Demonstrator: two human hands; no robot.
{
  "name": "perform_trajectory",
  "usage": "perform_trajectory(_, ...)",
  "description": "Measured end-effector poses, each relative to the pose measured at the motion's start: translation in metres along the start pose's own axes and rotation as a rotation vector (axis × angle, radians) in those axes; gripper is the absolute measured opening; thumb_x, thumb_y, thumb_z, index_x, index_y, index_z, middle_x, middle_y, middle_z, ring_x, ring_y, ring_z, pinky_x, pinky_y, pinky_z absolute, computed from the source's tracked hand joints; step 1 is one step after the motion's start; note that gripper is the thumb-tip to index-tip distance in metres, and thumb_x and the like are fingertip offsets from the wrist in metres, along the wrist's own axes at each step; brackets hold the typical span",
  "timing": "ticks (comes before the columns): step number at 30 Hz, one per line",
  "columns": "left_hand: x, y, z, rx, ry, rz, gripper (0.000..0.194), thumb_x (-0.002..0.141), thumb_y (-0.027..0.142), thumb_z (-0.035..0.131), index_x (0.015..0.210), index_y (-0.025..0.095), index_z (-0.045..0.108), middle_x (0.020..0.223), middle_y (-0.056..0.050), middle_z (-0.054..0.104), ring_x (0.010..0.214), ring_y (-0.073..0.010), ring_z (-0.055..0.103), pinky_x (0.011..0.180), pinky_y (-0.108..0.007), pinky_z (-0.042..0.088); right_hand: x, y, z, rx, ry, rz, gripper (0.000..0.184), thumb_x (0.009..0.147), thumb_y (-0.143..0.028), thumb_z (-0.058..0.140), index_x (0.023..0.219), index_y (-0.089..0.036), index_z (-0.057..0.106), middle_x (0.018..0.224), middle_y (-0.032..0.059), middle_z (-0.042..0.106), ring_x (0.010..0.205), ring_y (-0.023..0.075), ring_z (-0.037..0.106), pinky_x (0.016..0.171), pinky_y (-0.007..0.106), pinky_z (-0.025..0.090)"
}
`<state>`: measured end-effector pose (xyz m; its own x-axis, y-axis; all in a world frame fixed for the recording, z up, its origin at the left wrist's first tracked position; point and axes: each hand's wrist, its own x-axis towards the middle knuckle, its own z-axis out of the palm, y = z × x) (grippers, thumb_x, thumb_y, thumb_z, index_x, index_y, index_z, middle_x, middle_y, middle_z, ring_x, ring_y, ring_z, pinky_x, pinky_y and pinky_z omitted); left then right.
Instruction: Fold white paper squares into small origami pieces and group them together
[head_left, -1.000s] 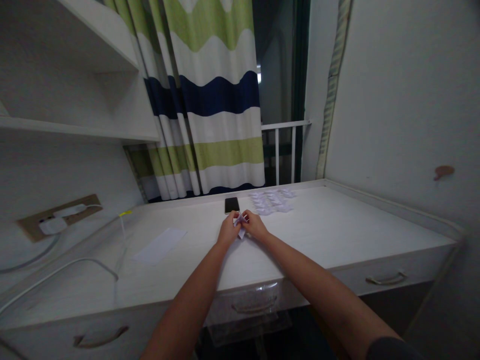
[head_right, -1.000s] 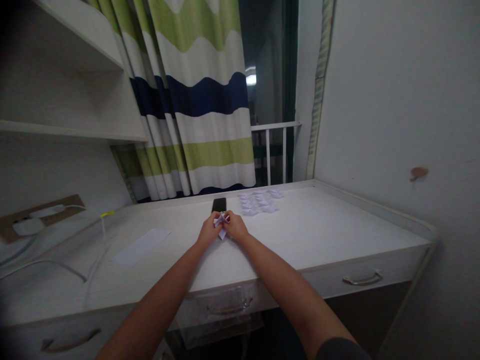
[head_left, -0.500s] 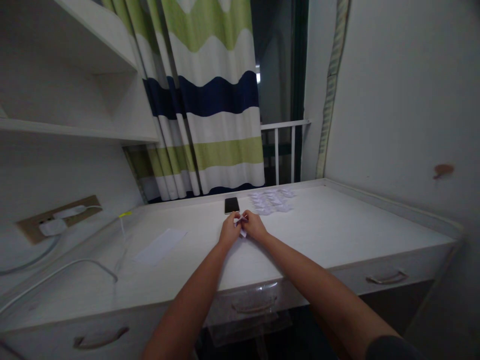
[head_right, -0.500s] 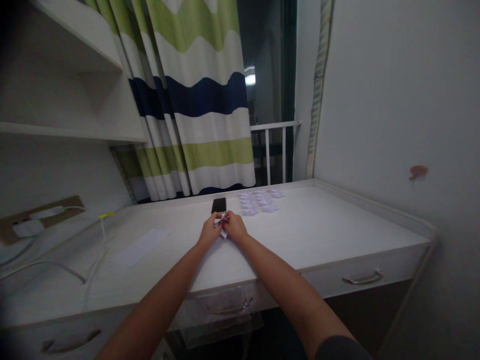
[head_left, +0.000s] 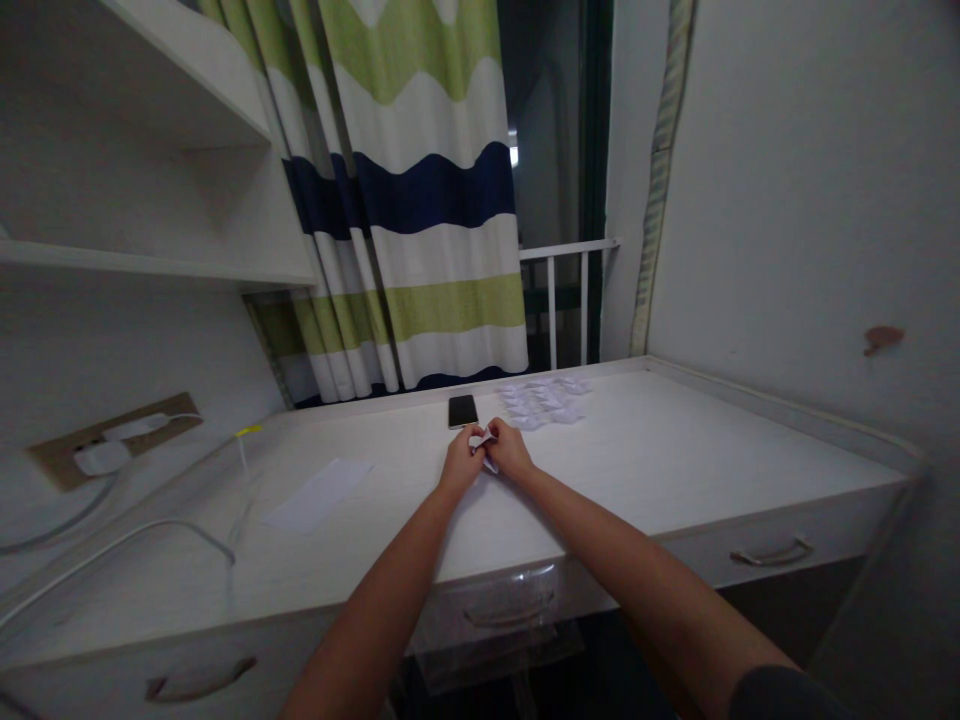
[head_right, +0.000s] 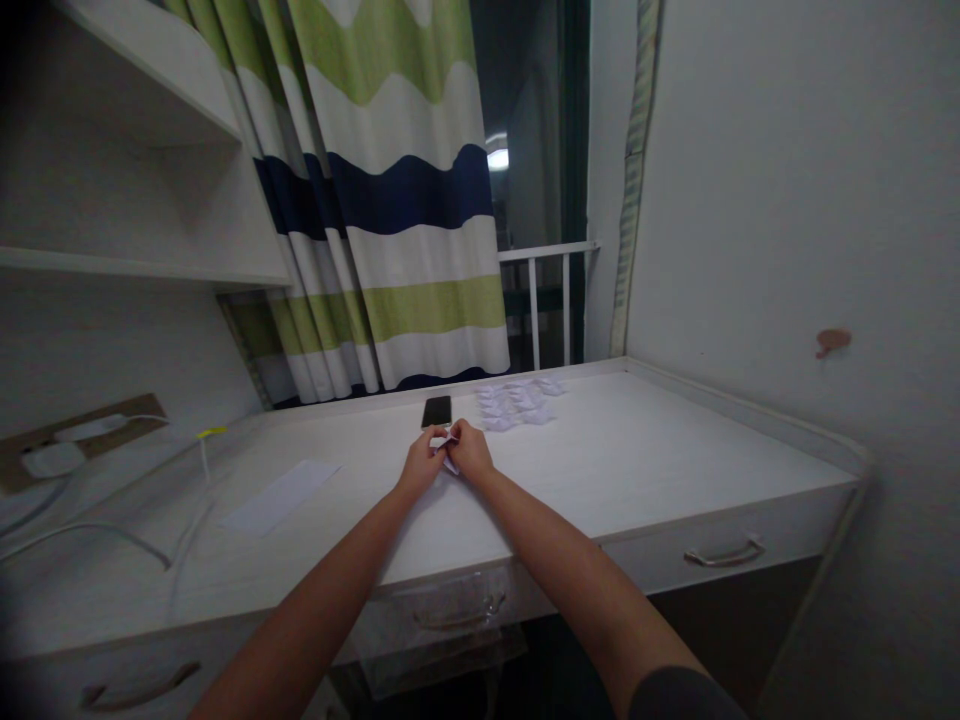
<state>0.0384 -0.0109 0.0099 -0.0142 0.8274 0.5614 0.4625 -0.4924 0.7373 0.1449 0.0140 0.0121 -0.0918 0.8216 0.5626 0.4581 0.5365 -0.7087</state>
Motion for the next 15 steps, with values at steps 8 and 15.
perform_trajectory(8,-0.0005,-0.0009,-0.001,-0.051,-0.008,-0.004,0.021,0.061,0.004,0.044,0.076,0.018,0.048,0.084,0.001,0.058,0.055,-0.0071,0.052,0.055,-0.019,0.041,0.0009,0.0069,0.0036,0.129,-0.017,-0.003,0.01,0.062,-0.019,0.052,0.067,-0.02,0.043,0.059,-0.0032,0.051,0.055,0.0118,0.046,0.055,0.022,0.033)
perform_trajectory(15,0.0006,0.0022,0.0,-0.071,-0.006,0.042,0.026,0.06,0.0,0.042,0.076,0.018,0.051,0.087,-0.001,0.059,0.075,-0.0122,0.056,0.065,-0.022,0.044,0.0013,0.0071,0.0047,0.153,0.03,-0.003,0.009,0.061,-0.017,0.049,0.066,-0.019,0.043,0.058,-0.004,0.05,0.055,0.011,0.045,0.054,0.021,0.033)
